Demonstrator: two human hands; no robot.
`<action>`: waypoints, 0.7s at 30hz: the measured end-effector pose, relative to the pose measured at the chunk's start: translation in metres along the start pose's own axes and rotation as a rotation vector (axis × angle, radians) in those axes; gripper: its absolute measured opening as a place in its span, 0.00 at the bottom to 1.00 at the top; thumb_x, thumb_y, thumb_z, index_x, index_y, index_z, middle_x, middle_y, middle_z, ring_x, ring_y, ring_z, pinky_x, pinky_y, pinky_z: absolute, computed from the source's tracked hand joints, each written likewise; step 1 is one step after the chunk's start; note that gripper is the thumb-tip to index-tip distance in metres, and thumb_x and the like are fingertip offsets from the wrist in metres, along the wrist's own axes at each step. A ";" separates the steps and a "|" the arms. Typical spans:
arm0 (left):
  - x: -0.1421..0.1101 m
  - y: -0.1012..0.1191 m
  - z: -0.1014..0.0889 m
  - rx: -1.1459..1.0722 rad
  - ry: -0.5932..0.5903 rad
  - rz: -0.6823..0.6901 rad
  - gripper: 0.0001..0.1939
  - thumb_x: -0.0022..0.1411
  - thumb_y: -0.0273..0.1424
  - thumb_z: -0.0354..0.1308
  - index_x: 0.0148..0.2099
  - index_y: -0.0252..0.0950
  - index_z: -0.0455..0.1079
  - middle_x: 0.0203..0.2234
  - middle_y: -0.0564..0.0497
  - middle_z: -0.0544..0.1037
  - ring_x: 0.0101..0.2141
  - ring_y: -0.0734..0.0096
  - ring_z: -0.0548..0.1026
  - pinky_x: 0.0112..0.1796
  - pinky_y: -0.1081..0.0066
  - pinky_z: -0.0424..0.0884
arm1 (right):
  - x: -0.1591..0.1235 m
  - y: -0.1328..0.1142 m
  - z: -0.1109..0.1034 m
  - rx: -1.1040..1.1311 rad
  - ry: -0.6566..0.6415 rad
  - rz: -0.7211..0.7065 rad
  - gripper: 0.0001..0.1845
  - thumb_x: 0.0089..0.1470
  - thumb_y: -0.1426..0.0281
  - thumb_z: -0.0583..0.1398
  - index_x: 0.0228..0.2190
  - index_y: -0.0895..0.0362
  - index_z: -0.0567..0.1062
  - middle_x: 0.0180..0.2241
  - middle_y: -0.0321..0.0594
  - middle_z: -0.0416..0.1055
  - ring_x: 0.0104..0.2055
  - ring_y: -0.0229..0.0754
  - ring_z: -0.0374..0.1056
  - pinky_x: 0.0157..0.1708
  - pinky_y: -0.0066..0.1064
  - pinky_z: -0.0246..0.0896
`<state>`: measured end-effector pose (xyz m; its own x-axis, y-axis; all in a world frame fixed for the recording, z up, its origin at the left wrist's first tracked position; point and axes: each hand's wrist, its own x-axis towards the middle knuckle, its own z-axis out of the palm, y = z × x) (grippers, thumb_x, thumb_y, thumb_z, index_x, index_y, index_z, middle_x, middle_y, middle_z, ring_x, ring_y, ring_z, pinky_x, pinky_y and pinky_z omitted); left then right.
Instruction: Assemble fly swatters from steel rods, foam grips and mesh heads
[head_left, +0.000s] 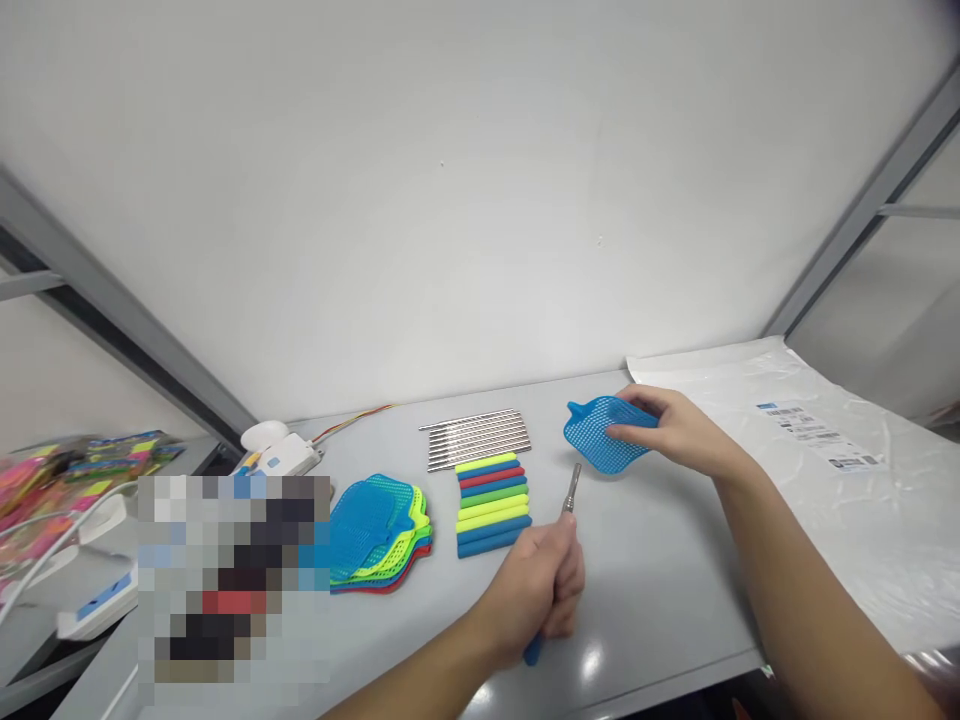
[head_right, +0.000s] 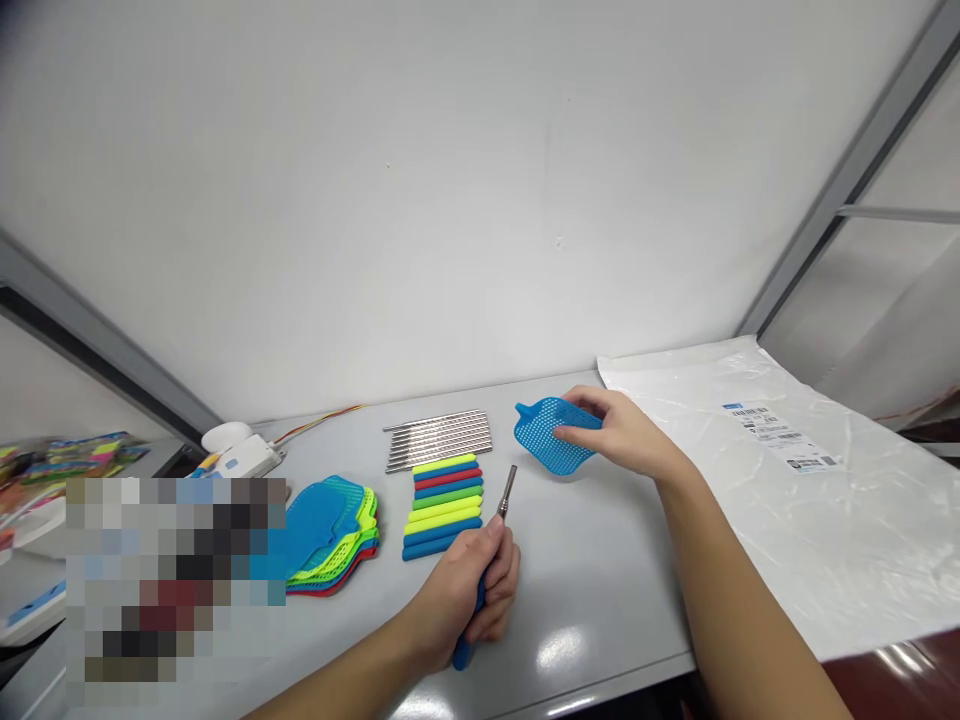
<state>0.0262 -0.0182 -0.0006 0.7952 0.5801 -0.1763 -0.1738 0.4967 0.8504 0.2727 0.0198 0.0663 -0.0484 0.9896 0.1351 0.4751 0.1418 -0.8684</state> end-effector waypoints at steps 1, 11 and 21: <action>-0.001 0.000 0.000 -0.002 -0.029 0.013 0.27 0.66 0.50 0.47 0.23 0.36 0.53 0.14 0.61 0.56 0.09 0.86 0.50 0.14 0.77 0.50 | -0.003 -0.003 -0.003 0.038 -0.016 -0.021 0.12 0.49 0.60 0.64 0.34 0.54 0.76 0.33 0.38 0.72 0.36 0.44 0.68 0.34 0.35 0.62; -0.001 0.009 0.000 -0.094 0.057 0.018 0.24 0.68 0.47 0.45 0.38 0.31 0.69 0.21 0.55 0.70 0.08 0.89 0.49 0.12 0.79 0.49 | -0.010 -0.011 0.002 -0.025 -0.327 -0.315 0.06 0.50 0.74 0.64 0.25 0.51 0.79 0.34 0.39 0.67 0.38 0.42 0.65 0.33 0.35 0.61; -0.009 0.024 0.015 -0.135 0.254 0.093 0.16 0.64 0.45 0.54 0.42 0.37 0.60 0.23 0.58 0.71 0.09 0.89 0.49 0.13 0.80 0.49 | -0.022 -0.032 0.071 -0.227 0.275 -0.811 0.09 0.50 0.77 0.63 0.25 0.50 0.75 0.42 0.40 0.69 0.52 0.52 0.61 0.48 0.48 0.61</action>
<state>0.0236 -0.0205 0.0288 0.6041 0.7619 -0.2337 -0.3282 0.5051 0.7982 0.1958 -0.0046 0.0576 -0.2471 0.5420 0.8033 0.5507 0.7606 -0.3438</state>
